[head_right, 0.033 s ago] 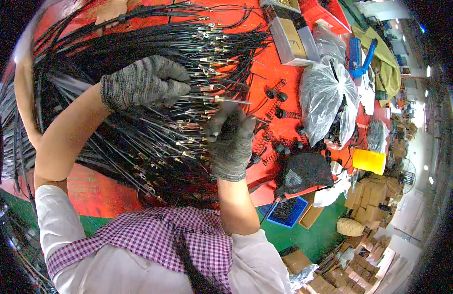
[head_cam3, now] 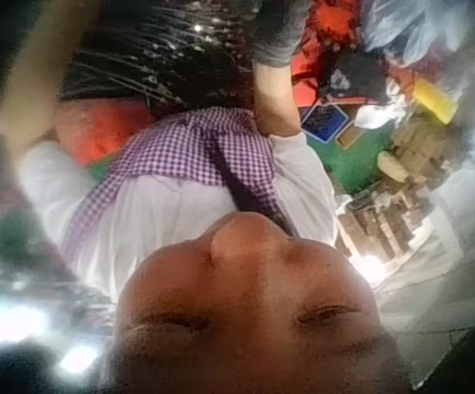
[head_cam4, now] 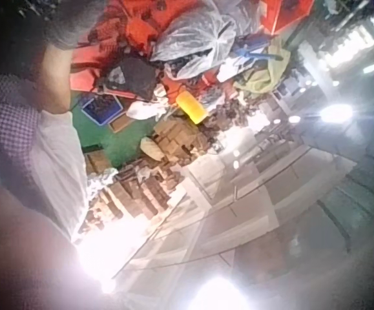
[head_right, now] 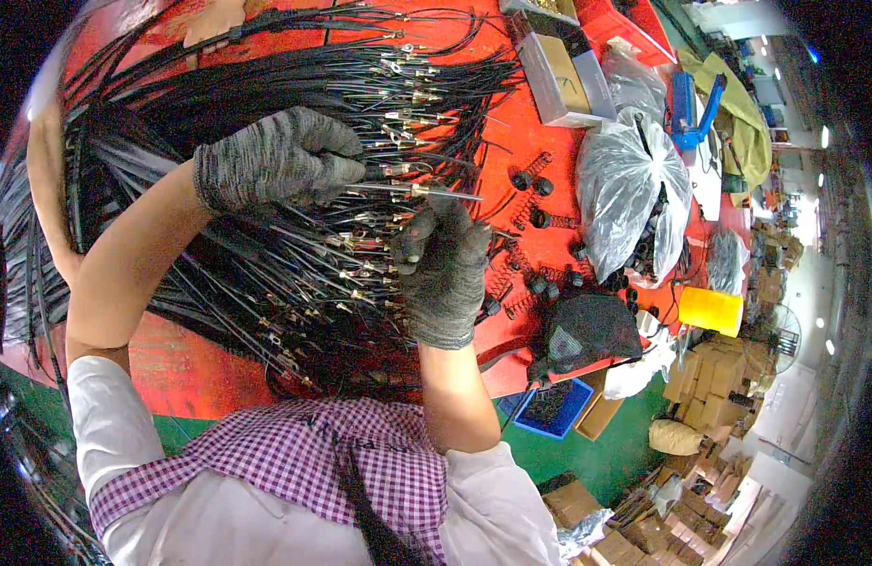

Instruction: The person is assembling electrical cables at a red workbench. They repeatedly pick up black cables and small black plastic components, then insert the cable ends into the components. The person organizes the finished cables into a growing pile on the table.

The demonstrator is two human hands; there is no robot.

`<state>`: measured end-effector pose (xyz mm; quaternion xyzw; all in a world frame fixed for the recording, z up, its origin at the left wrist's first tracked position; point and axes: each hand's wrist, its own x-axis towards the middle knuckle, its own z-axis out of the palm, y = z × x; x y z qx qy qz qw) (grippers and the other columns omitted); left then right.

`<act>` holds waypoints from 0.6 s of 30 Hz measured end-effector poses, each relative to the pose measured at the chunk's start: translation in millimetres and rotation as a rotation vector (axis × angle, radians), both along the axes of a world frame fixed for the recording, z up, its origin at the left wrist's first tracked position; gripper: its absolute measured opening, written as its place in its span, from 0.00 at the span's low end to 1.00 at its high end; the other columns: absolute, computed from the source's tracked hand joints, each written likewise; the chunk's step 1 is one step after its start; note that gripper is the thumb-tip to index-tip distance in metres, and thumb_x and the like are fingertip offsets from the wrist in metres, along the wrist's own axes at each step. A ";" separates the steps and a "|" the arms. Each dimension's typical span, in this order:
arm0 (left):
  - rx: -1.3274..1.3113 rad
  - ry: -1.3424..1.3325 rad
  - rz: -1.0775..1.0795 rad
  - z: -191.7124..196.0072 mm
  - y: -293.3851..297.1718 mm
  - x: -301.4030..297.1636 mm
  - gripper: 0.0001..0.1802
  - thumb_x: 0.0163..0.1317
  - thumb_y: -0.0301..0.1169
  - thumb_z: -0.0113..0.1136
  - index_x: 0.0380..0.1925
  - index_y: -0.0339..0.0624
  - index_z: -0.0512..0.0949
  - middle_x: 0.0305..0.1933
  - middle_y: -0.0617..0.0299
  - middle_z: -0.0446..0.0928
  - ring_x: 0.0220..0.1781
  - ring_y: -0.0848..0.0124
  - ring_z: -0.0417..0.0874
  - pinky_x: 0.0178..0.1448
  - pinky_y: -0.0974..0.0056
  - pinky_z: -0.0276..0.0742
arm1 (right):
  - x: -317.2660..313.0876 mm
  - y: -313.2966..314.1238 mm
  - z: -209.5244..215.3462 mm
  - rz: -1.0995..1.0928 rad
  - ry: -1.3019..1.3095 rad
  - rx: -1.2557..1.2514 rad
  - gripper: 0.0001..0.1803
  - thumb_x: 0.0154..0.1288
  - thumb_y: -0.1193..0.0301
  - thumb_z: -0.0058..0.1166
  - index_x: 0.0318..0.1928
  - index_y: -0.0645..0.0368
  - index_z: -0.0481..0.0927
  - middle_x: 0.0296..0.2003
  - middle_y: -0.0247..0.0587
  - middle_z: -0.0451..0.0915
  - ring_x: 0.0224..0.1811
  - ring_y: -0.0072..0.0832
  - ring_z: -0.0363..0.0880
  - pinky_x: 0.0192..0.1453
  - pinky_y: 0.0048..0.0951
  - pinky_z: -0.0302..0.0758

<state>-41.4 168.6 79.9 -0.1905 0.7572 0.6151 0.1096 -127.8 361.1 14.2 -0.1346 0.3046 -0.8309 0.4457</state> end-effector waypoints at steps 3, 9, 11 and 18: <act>0.057 0.003 -0.021 -4.7 -4.0 1.4 0.11 0.55 0.35 0.56 0.30 0.38 0.77 0.20 0.68 0.72 0.23 0.79 0.72 0.28 0.71 0.69 | -1.8 2.6 -1.0 0.014 0.034 0.042 0.32 0.59 0.43 0.41 0.46 0.62 0.70 0.27 0.33 0.69 0.23 0.22 0.64 0.24 0.22 0.61; 0.028 0.046 0.006 -6.5 -5.0 -0.6 0.11 0.55 0.35 0.55 0.29 0.37 0.77 0.21 0.66 0.73 0.23 0.77 0.72 0.29 0.71 0.69 | 3.3 -4.7 -1.2 -0.056 0.036 0.075 0.33 0.60 0.44 0.41 0.48 0.63 0.70 0.26 0.31 0.69 0.23 0.20 0.63 0.24 0.20 0.60; -0.061 0.090 -0.034 -14.5 -13.1 -1.9 0.11 0.55 0.35 0.55 0.31 0.37 0.77 0.22 0.65 0.74 0.24 0.77 0.73 0.29 0.71 0.69 | 3.4 -6.4 -3.0 -0.031 0.065 0.073 0.32 0.61 0.45 0.41 0.48 0.62 0.70 0.27 0.31 0.69 0.23 0.20 0.63 0.24 0.20 0.60; 0.006 -0.017 -0.037 -8.5 -23.5 -17.0 0.18 0.56 0.39 0.57 0.39 0.36 0.76 0.27 0.64 0.77 0.26 0.77 0.74 0.28 0.72 0.70 | 0.8 -31.4 -12.9 -0.111 0.224 0.208 0.22 0.62 0.52 0.44 0.46 0.58 0.71 0.28 0.31 0.71 0.24 0.19 0.66 0.25 0.20 0.64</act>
